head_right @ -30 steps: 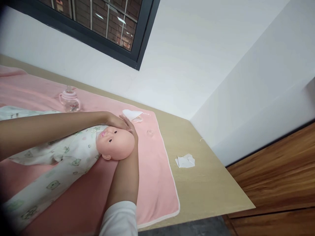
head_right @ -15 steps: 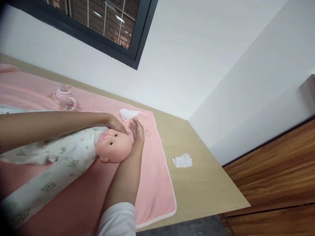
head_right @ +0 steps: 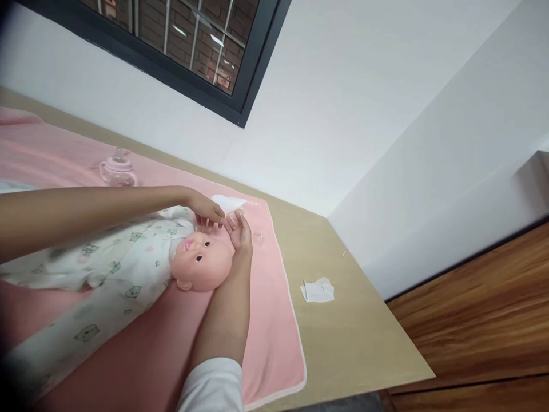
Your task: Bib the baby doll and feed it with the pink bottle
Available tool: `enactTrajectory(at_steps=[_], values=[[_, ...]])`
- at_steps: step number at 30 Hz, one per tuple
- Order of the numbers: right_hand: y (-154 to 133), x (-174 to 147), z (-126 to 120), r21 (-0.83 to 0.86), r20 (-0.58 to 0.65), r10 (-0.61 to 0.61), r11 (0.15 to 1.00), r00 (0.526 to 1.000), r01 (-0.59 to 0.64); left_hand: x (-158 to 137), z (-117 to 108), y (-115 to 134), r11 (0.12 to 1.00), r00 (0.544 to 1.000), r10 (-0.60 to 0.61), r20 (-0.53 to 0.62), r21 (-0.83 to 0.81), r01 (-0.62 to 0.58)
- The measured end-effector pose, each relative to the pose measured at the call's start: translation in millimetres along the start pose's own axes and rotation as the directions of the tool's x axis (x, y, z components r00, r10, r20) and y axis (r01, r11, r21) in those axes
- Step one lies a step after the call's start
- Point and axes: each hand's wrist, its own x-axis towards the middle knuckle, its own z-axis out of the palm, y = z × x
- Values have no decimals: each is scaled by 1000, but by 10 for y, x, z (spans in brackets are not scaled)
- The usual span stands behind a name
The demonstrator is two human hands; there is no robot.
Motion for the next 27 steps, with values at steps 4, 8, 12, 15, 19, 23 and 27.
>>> enactTrajectory(at_steps=[4, 8, 12, 15, 19, 23, 27], values=[[-27, 35, -1, 3, 2, 71, 998, 998, -71, -365, -179, 12, 993, 962, -118, -245, -6, 120], [-28, 61, 24, -22, -40, 62, 998, 997, -62, -810, -159, -39, 989, 883, -143, -447, -33, 143], [-9, 61, 59, -46, -45, 43, 998, 998, -45, -1170, -61, -154, 988, 834, -154, -529, -65, 141], [-8, 56, 73, -79, -32, 35, 996, 999, -37, -1335, -16, -253, 988, 817, -155, -555, -105, 117], [-17, 66, 76, -132, -6, 29, 991, 1000, -30, -1451, -11, -367, 986, 813, -154, -562, -138, 91], [-11, 103, 88, -170, 5, 43, 985, 999, -41, -1560, -59, -419, 984, 800, -147, -582, -165, 61], [-3, 122, 103, -216, -14, 54, 975, 998, -56, -1698, -114, -445, 982, 775, -153, -613, -185, 48]])
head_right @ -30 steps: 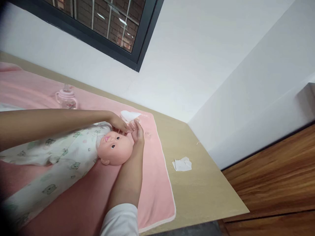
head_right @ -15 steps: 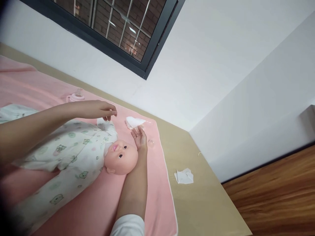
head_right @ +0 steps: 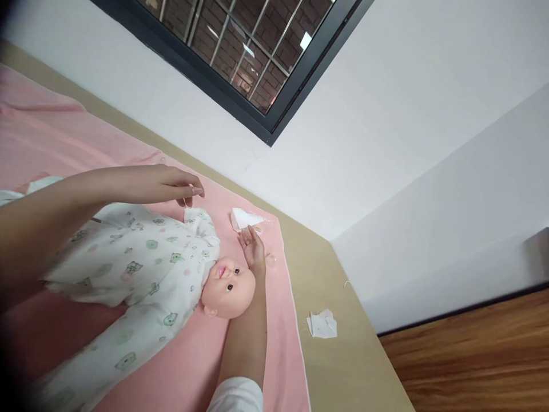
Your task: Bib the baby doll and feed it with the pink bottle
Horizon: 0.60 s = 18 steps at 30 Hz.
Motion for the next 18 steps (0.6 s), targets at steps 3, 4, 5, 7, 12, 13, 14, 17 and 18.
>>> enactTrajectory(at_steps=[3, 4, 5, 7, 12, 13, 14, 17, 18], values=[[-34, -36, -3, -17, 21, -51, 999, 998, 52, -52, -61, -2, 1000, 1000, 2, -8, 10, -2], [-60, -58, -7, -6, 19, -104, 995, 994, 104, -66, -70, 4, 1000, 1000, 3, -10, 14, -2], [-95, -84, -14, 9, 6, -164, 986, 986, 164, -79, -74, 13, 1000, 1000, -1, -10, 17, 1], [-189, -143, -34, 15, -51, -256, 966, 965, 257, -99, -72, 37, 1000, 1000, -12, -4, 27, 12], [-453, -282, -77, -156, -152, -207, 970, 966, 184, -127, -44, 91, 997, 1000, -11, 21, 83, 9], [-491, -302, -74, -186, -167, -194, 969, 967, 163, -130, -37, 96, 995, 1000, -16, 17, 100, 15], [-523, -319, -67, -213, -183, -186, 966, 965, 145, -131, -29, 99, 993, 1000, -25, 11, 118, 23], [-587, -360, -10, -322, -190, -188, 939, 964, 119, -124, 1, 93, 987, 999, -38, 0, 156, 37], [-604, -372, 20, -368, -175, -199, 921, 964, 124, -118, 11, 87, 987, 999, -33, 2, 158, 32]])
